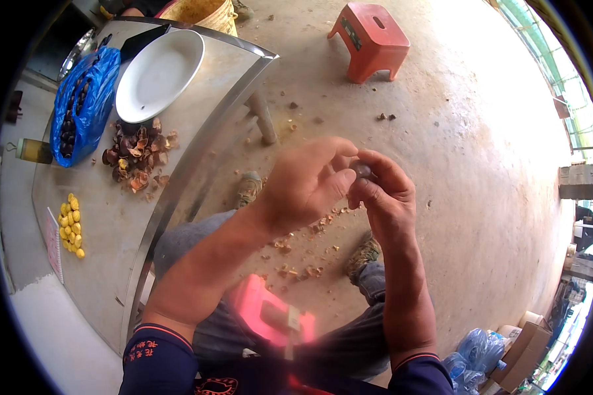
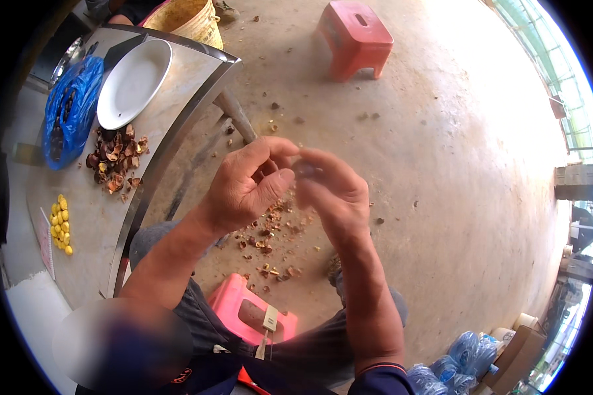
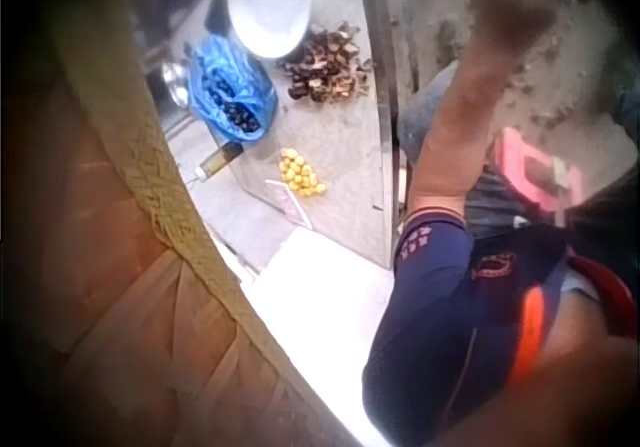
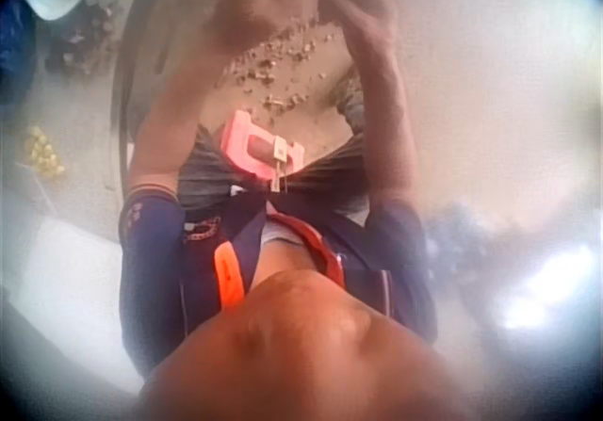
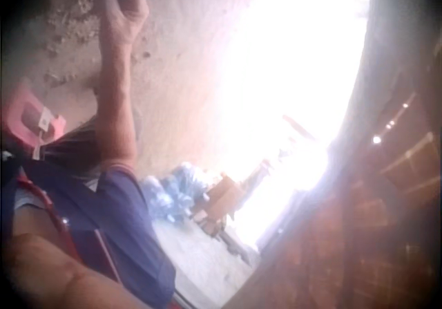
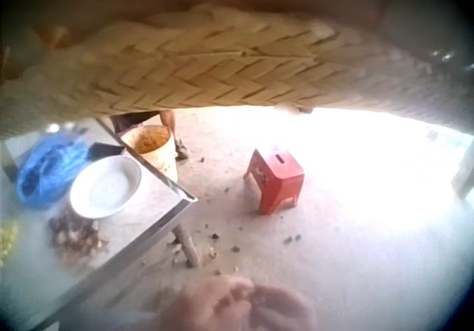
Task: The person sits at a low table and peels small yellow nuts by hand, removing the outer shell and placing the peeled kernels into a white bowl. Shells accumulate on the table and floor as the person continues peeling one at a time.
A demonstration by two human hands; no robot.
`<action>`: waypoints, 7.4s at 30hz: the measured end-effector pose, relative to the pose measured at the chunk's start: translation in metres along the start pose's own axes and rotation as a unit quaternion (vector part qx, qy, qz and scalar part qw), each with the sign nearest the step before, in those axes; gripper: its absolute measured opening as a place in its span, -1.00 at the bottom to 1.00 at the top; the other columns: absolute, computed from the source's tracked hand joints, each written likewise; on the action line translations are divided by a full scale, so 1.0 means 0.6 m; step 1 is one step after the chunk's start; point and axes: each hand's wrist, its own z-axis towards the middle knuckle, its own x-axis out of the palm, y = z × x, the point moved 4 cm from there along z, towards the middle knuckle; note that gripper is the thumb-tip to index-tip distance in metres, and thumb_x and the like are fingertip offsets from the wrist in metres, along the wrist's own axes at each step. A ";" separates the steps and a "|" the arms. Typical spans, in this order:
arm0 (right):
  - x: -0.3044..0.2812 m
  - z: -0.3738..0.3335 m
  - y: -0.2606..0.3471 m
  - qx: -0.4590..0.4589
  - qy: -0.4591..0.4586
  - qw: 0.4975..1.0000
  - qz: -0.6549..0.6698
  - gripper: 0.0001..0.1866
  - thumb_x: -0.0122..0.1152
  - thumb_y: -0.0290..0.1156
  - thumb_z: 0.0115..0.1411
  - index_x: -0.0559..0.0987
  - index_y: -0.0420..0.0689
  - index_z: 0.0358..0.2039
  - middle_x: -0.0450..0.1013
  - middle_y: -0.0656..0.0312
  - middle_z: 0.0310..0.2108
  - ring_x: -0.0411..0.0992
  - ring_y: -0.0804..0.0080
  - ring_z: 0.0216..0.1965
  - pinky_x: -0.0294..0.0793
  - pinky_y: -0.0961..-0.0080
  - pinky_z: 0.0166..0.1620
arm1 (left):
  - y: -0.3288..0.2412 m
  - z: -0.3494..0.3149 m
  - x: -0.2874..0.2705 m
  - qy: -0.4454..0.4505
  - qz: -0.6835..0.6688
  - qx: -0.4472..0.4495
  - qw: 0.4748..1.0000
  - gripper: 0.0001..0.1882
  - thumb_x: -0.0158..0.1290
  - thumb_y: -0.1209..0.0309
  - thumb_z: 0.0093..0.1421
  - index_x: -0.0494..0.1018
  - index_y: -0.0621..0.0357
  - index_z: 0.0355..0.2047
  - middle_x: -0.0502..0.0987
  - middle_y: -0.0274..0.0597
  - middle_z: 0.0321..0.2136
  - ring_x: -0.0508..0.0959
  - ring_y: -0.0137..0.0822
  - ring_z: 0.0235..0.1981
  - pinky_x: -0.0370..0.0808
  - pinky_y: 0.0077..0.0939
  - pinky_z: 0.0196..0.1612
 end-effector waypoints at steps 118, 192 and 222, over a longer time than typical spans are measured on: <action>0.033 -0.047 0.017 0.259 0.016 0.960 0.108 -0.69 0.11 -0.14 0.24 0.49 -0.17 -0.30 0.32 0.35 -0.51 0.24 0.56 -0.58 0.22 0.55 -0.57 | -0.034 -0.006 -0.002 -0.007 0.099 0.116 0.988 -0.90 0.05 0.46 0.30 0.49 0.24 -0.34 0.50 -0.19 -0.52 0.50 -0.34 -0.53 0.43 -0.50 -0.44; 0.019 -0.072 0.022 0.264 0.138 0.940 0.169 -0.87 0.09 -0.53 0.05 0.52 -0.23 -0.35 0.32 0.37 -0.58 0.26 0.60 -0.61 0.24 0.56 -0.57 | -0.054 -0.036 0.039 0.079 0.244 0.303 0.918 -0.54 0.17 0.04 0.20 0.46 0.22 -0.18 0.49 -0.18 -0.47 0.47 -0.24 -0.60 0.43 -0.43 -0.57; 0.045 -0.074 0.060 0.153 0.011 0.987 0.046 -0.67 0.13 -0.42 0.13 0.55 -0.35 -0.13 0.44 0.28 -0.51 0.33 0.64 -0.57 0.29 0.66 -0.52 | -0.063 -0.011 0.014 0.055 0.141 0.241 0.959 -0.55 0.23 0.15 0.18 0.49 0.28 -0.12 0.54 -0.01 -0.31 0.60 -0.11 -0.35 0.55 -0.34 -0.32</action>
